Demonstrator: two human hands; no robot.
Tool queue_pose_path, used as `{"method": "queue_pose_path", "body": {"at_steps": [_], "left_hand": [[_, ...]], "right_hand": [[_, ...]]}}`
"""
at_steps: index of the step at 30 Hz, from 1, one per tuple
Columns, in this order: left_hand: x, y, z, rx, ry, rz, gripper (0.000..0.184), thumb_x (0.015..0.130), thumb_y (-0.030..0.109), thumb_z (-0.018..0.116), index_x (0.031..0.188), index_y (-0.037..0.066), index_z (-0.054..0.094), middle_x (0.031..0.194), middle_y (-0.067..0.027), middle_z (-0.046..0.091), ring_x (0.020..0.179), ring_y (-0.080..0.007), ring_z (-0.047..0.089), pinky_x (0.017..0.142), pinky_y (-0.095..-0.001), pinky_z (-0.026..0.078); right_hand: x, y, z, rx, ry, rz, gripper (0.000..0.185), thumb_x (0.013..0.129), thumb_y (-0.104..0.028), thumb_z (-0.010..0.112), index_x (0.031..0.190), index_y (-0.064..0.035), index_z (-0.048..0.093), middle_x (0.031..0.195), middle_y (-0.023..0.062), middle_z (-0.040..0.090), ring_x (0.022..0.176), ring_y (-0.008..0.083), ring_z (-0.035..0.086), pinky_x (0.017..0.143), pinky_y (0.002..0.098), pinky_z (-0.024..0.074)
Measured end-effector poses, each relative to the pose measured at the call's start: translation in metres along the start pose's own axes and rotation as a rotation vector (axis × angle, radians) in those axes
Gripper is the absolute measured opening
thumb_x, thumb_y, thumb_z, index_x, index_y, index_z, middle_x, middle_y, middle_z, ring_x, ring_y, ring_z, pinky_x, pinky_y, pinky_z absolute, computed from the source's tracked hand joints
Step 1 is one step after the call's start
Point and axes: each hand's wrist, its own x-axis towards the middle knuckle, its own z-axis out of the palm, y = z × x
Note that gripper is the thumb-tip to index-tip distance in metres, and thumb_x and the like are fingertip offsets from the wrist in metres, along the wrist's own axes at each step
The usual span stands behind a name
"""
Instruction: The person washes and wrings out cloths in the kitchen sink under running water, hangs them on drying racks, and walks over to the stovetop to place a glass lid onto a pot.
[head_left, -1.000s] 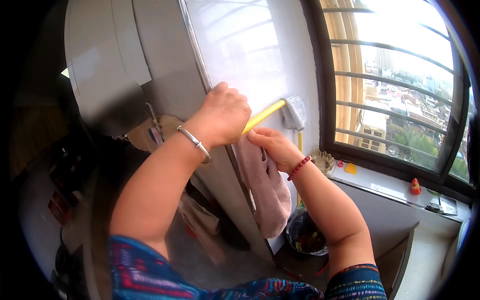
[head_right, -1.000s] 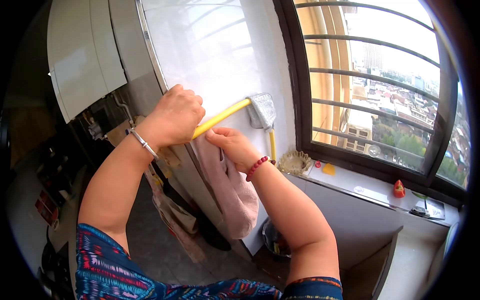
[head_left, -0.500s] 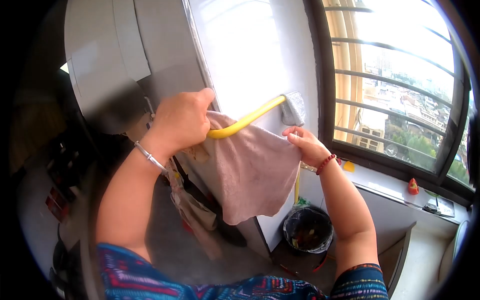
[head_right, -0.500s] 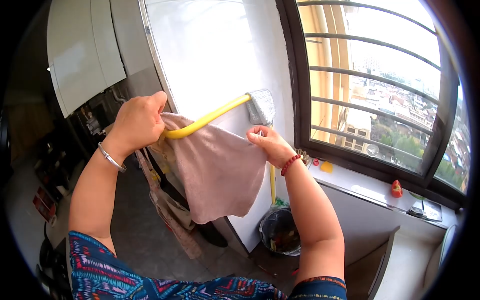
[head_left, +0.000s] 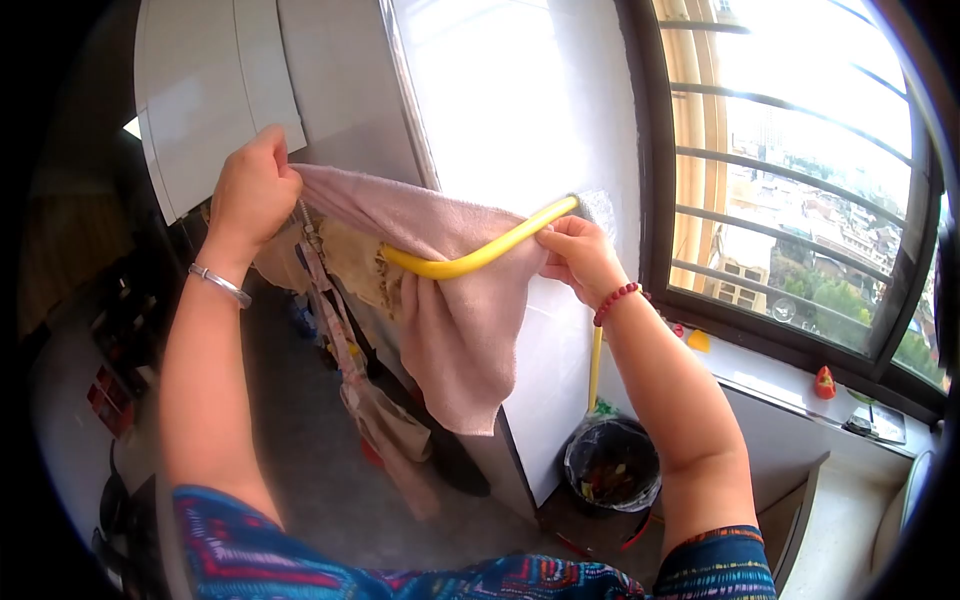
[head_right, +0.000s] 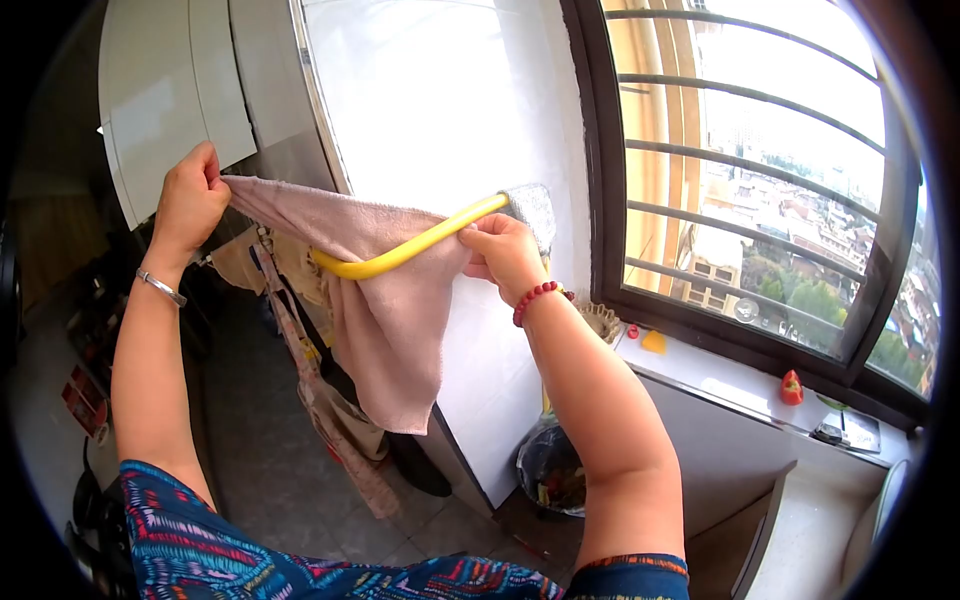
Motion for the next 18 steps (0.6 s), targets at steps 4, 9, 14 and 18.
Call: {"method": "queue_pose_path", "body": {"at_steps": [4,9,14,18], "left_hand": [[0.002,-0.027,-0.011,0.033,0.140,-0.097,0.009,0.065,0.000,0.046,0.067,0.000,0.037,0.057,-0.0125,0.039,0.053,-0.0226,0.038,0.052,-0.0320,0.037],[-0.007,-0.039,-0.012,0.025,0.117,-0.127,0.008,0.066,0.003,0.047,0.068,0.000,0.040,0.061,-0.0175,0.045,0.057,-0.0301,0.043,0.055,-0.0347,0.039],[-0.009,-0.039,-0.013,-0.015,0.128,-0.129,0.007,0.066,0.003,0.047,0.069,0.000,0.041,0.061,-0.0168,0.046,0.056,-0.0285,0.043,0.055,-0.0340,0.039],[-0.012,-0.040,-0.010,-0.016,0.119,-0.130,0.007,0.066,0.003,0.047,0.069,0.000,0.042,0.061,-0.0160,0.047,0.057,-0.0267,0.044,0.055,-0.0332,0.039]], "right_hand": [[-0.011,-0.010,0.002,-0.057,0.016,0.023,0.013,0.075,-0.009,0.059,0.083,-0.0013,0.054,0.075,0.0052,0.056,0.064,0.0134,0.055,0.062,0.0257,0.0497],[-0.015,-0.028,0.013,-0.629,0.331,-0.430,0.019,0.067,-0.011,0.064,0.083,-0.0034,0.058,0.075,0.0045,0.056,0.066,0.0134,0.053,0.060,0.0269,0.0450],[-0.007,-0.054,0.043,-0.999,-0.024,-0.445,0.030,0.065,-0.027,0.066,0.082,-0.0030,0.063,0.073,0.0072,0.059,0.067,0.0175,0.056,0.063,0.0279,0.0461],[-0.005,-0.063,0.049,-1.071,-0.080,-0.370,0.020,0.068,-0.019,0.065,0.076,-0.0015,0.062,0.068,0.0096,0.059,0.066,0.0178,0.056,0.063,0.0288,0.0461]]}}
